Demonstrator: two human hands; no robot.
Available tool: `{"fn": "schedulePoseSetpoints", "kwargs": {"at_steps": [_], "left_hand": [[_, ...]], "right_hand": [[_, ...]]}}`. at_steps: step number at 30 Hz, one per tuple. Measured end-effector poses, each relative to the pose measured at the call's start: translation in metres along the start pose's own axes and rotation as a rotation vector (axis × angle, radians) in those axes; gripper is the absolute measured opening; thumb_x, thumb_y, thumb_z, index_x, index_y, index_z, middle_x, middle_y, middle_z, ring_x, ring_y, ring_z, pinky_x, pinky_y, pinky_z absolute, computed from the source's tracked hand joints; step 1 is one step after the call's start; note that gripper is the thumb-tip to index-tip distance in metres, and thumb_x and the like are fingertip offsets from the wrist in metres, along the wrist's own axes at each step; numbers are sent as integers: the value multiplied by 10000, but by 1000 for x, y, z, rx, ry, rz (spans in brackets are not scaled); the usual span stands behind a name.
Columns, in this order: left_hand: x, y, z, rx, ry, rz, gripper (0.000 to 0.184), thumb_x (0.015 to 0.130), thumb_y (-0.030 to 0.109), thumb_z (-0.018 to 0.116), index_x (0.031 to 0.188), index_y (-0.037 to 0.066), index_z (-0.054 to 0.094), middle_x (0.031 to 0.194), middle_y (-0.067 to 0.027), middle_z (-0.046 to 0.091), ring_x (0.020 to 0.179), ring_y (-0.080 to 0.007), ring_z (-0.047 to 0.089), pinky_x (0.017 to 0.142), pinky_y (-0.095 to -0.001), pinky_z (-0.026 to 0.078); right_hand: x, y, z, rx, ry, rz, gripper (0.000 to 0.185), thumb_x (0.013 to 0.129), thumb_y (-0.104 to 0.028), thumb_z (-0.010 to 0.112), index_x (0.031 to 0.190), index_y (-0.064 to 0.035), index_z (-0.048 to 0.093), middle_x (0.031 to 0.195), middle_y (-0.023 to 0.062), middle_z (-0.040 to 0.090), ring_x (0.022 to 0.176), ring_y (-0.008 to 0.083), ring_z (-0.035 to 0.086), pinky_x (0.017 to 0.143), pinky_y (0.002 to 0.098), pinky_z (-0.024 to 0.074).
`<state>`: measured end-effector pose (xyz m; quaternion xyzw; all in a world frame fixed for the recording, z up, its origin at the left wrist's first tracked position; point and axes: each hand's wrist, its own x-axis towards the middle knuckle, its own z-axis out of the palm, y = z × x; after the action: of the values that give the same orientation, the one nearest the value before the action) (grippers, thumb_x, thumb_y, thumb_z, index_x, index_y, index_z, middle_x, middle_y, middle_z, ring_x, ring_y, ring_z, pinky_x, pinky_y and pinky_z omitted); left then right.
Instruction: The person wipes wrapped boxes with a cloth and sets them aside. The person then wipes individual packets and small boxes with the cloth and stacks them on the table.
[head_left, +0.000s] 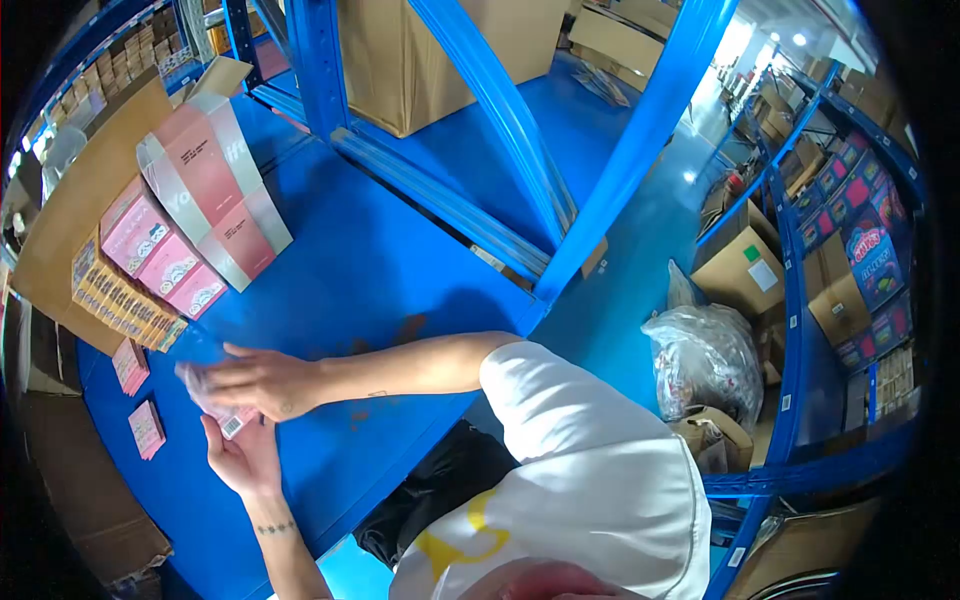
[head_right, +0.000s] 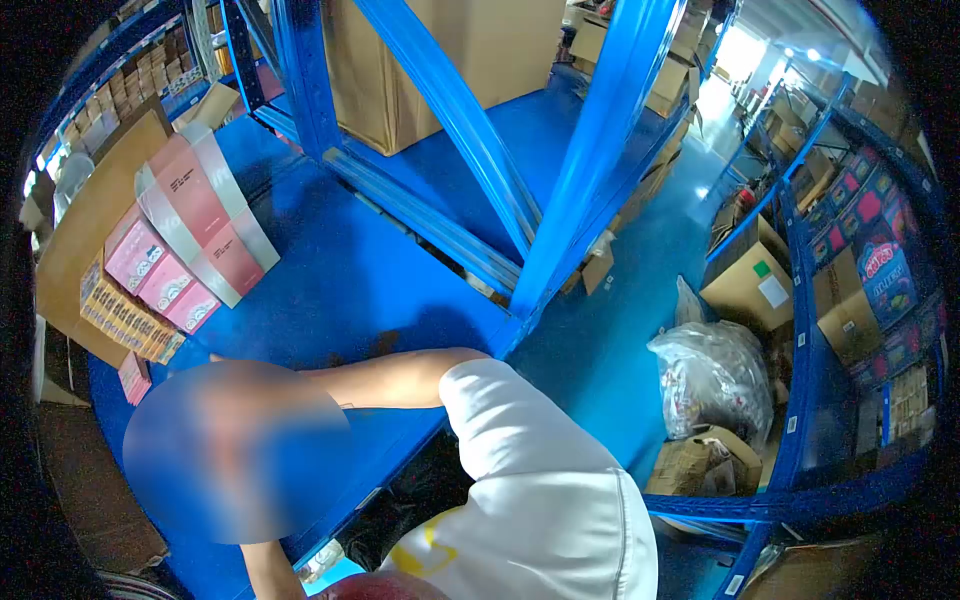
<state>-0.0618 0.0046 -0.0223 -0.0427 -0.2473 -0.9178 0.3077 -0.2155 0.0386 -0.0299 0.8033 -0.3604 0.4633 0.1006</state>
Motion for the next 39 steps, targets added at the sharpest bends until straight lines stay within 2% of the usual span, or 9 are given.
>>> {"fn": "schedulePoseSetpoints", "kwargs": {"at_steps": [5, 10, 13, 15, 19, 24, 29, 35, 39], "left_hand": [[-9, 5, -43, 77, 84, 37, 444, 1043, 282, 411, 1436, 78, 446, 1422, -120, 521, 1299, -278, 504, 1111, -436, 348], [-3, -3, -15, -112, -98, -36, 455, 1036, 259, 393, 1444, 62, 428, 1424, -142, 513, 1312, -289, 495, 1113, -423, 362], [-8, 8, -42, 65, -48, 2, 457, 1035, 255, 381, 1448, 62, 422, 1425, -146, 513, 1314, -291, 494, 1109, -439, 363], [-11, 11, -35, 129, -20, 7, 458, 1035, 254, 377, 1449, 62, 420, 1426, -147, 512, 1315, -291, 493, 1108, -444, 363], [-3, 0, 0, -74, 134, 4, 456, 1041, 259, 371, 1450, 61, 420, 1431, -137, 511, 1322, -281, 485, 1112, -429, 354], [-15, 10, -30, 70, 102, 42, 415, 1045, 259, 402, 1395, 54, 492, 1379, -135, 559, 1274, -272, 521, 1089, -438, 366], [-6, 1, 2, -63, 37, -1, 413, 1052, 248, 381, 1393, 45, 496, 1367, -133, 570, 1271, -252, 522, 1107, -427, 345], [-10, 3, -14, 13, 84, -4, 420, 1046, 243, 378, 1401, 41, 478, 1380, -118, 551, 1283, -232, 505, 1108, -419, 339], [-14, 16, -37, -7, -52, -14, 417, 1042, 223, 371, 1394, 27, 479, 1378, -122, 551, 1293, -224, 494, 1111, -418, 334]], "right_hand": [[-5, -26, 10, -68, 116, 43, 419, 826, -62, 613, 1240, 7, 612, 1365, 134, 551, 1336, 310, 477, 1111, 469, 377], [2, -5, -3, 93, 62, 76, 447, 812, -22, 601, 1259, -4, 608, 1392, 174, 530, 1342, 323, 471, 1137, 494, 347], [-5, -25, 13, 85, 37, 37, 462, 812, -16, 603, 1274, -7, 600, 1429, 181, 499, 1344, 324, 470, 1147, 505, 331], [-5, -29, 15, 91, 38, 32, 468, 811, -14, 603, 1279, -8, 597, 1441, 183, 489, 1345, 324, 470, 1151, 509, 325], [0, -3, -6, -2, 13, 174, 500, 818, -9, 603, 1317, -13, 569, 1459, 184, 471, 1333, 323, 480, 1146, 490, 335], [-2, -37, 17, 59, 16, 72, 521, 827, -17, 611, 1345, -33, 549, 1456, 168, 479, 1325, 308, 490, 1141, 495, 336], [11, -11, -14, 137, 102, 93, 513, 837, -1, 598, 1345, -25, 530, 1424, 182, 498, 1316, 329, 494, 1129, 512, 345], [11, -20, -13, 317, 235, 198, 484, 847, -1, 594, 1327, -19, 528, 1404, 179, 510, 1275, 335, 524, 1086, 509, 396], [7, -11, -4, 81, 149, -69, 492, 828, 10, 608, 1313, -23, 538, 1360, 186, 546, 1214, 332, 561, 1033, 489, 450]]}}
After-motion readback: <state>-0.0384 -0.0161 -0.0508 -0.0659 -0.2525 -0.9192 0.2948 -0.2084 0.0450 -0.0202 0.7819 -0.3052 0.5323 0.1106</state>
